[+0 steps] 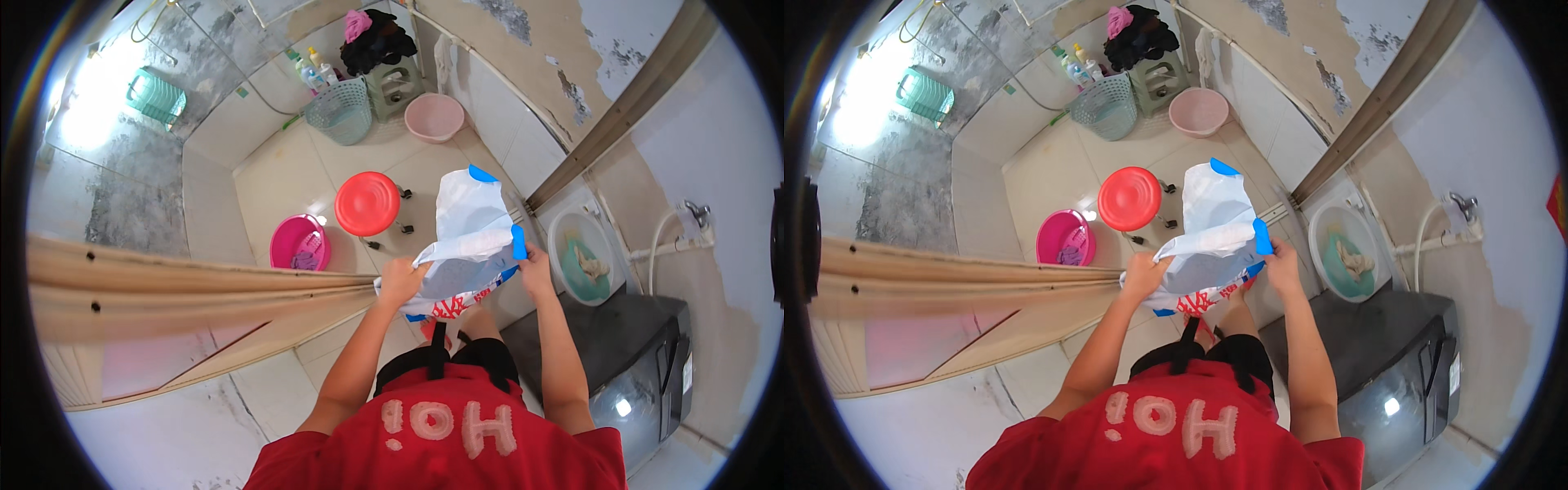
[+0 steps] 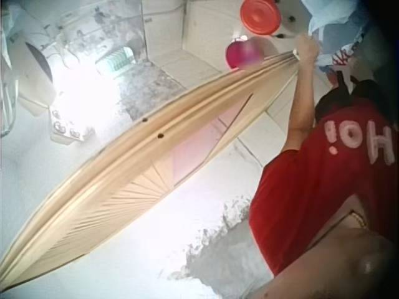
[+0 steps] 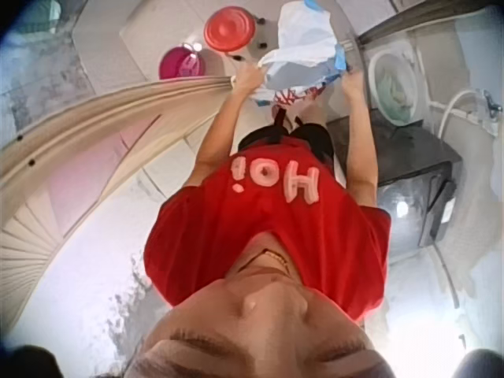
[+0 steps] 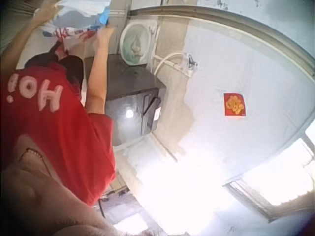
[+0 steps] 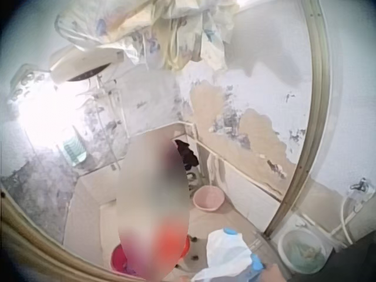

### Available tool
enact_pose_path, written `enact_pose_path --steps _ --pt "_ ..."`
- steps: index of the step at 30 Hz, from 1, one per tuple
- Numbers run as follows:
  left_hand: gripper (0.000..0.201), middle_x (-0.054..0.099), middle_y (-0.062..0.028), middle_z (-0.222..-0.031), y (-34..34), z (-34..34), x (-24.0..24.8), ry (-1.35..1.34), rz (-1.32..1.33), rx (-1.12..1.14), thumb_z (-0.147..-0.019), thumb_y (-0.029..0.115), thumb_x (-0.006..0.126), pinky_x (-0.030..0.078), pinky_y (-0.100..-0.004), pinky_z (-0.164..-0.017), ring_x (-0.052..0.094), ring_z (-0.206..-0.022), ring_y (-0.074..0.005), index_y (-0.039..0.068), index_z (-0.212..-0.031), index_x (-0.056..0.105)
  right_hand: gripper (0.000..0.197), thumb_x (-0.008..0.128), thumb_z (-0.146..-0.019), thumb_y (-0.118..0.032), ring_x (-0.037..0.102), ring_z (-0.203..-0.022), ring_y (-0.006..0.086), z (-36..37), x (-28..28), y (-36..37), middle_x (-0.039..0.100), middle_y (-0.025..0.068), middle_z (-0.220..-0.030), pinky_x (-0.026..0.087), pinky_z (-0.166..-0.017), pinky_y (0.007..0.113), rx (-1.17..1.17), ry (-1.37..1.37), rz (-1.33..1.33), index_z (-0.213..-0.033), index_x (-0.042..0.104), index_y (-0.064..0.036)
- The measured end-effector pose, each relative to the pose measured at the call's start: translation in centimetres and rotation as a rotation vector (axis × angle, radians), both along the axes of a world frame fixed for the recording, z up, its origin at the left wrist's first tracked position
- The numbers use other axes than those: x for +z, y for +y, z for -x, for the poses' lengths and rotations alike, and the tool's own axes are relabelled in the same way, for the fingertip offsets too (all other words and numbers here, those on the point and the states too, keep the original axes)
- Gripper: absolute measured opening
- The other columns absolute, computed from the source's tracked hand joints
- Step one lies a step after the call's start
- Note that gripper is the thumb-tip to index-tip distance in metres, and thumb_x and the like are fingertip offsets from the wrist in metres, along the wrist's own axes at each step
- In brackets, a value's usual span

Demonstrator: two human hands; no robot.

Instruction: The person washes several items of clothing by hand in a pink basin filled with water, scrubbing each item, wringing them out, and placing them on a pile of other clothes.

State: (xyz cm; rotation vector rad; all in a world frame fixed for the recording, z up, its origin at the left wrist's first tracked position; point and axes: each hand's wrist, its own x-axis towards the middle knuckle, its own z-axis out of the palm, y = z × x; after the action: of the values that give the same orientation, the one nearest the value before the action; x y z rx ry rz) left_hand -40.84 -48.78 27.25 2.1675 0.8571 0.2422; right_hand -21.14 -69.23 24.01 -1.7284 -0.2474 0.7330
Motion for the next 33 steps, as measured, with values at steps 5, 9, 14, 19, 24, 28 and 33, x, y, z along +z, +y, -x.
enact_pose_path --steps 5,9,14,19,24,28,33 --pt "0.032 0.057 -0.0188 -0.063 4.0 -5.6 1.7 0.035 0.021 -0.002 -0.078 0.035 0.061 0.042 -0.0444 -0.054 0.056 -0.061 -0.0382 0.004 -0.071 0.063 0.015 0.055 -0.086 -0.007 0.058 -0.077 0.0118 -6.8 0.8 3.3 0.063 0.0044 -0.086 0.046 -0.070 0.026 0.115 0.430 -0.126 -0.097 0.060 0.0004" --pt "0.032 0.057 -0.0189 -0.064 5.8 -9.9 1.3 0.058 0.013 0.033 -0.078 0.034 0.062 0.041 -0.0440 -0.055 0.055 -0.062 -0.0384 0.004 -0.069 0.062 0.032 0.060 -0.085 -0.022 0.058 -0.090 0.0178 -10.3 0.6 7.3 0.061 0.0072 -0.101 0.045 -0.081 0.031 -0.015 0.771 -0.280 -0.107 0.058 0.0018" --pt "0.032 0.057 -0.0187 -0.064 6.6 -15.1 -0.9 -0.054 0.047 0.164 -0.079 0.035 0.060 0.041 -0.0439 -0.055 0.055 -0.061 -0.0383 0.004 -0.070 0.061 0.050 0.060 -0.084 -0.033 0.056 -0.099 0.0227 -16.0 -1.0 13.6 0.059 0.0126 -0.109 0.042 -0.087 0.033 -0.099 0.820 -0.170 -0.117 0.052 0.0043" --pt "0.031 0.055 -0.0186 -0.061 9.2 -19.4 -2.6 -0.031 0.135 0.305 -0.083 0.033 0.058 0.041 -0.0403 -0.054 0.054 -0.057 -0.0337 0.003 -0.076 0.061 0.056 0.064 -0.079 -0.031 0.057 -0.088 0.0242 -21.2 -2.0 19.0 0.060 0.0147 -0.098 0.042 -0.082 0.033 -0.121 0.017 0.235 -0.117 0.046 0.0054" --pt "0.038 0.054 -0.0174 -0.057 12.8 -23.5 -5.4 -0.063 0.225 0.446 -0.085 0.039 0.055 0.040 -0.0418 -0.052 0.054 -0.055 -0.0354 0.004 -0.071 0.062 0.047 0.068 -0.071 -0.018 0.043 -0.108 0.0313 -21.7 -1.6 24.4 0.045 0.0178 -0.116 0.035 -0.092 0.040 -0.157 -0.730 0.344 -0.107 0.047 0.0033" --pt "0.041 0.054 -0.0170 -0.058 17.2 -26.3 -5.9 -0.007 0.316 0.520 -0.084 0.042 0.054 0.040 -0.0415 -0.053 0.054 -0.055 -0.0355 0.004 -0.070 0.062 0.056 0.065 -0.070 -0.008 0.037 -0.114 0.0375 -21.5 -3.9 27.2 0.040 0.0188 -0.120 0.033 -0.095 0.042 0.217 -0.847 0.582 -0.120 0.042 -0.0078" --pt "0.047 0.055 -0.0224 -0.058 23.0 -27.9 -6.4 -0.013 0.406 0.679 -0.083 0.043 0.056 0.041 -0.0426 -0.052 0.055 -0.055 -0.0372 0.000 -0.066 0.061 0.059 0.061 -0.066 0.001 0.043 -0.113 0.0333 -22.6 -3.0 34.6 0.048 0.0181 -0.119 0.035 -0.097 0.038 0.364 -0.442 0.491 -0.122 0.046 -0.0088"
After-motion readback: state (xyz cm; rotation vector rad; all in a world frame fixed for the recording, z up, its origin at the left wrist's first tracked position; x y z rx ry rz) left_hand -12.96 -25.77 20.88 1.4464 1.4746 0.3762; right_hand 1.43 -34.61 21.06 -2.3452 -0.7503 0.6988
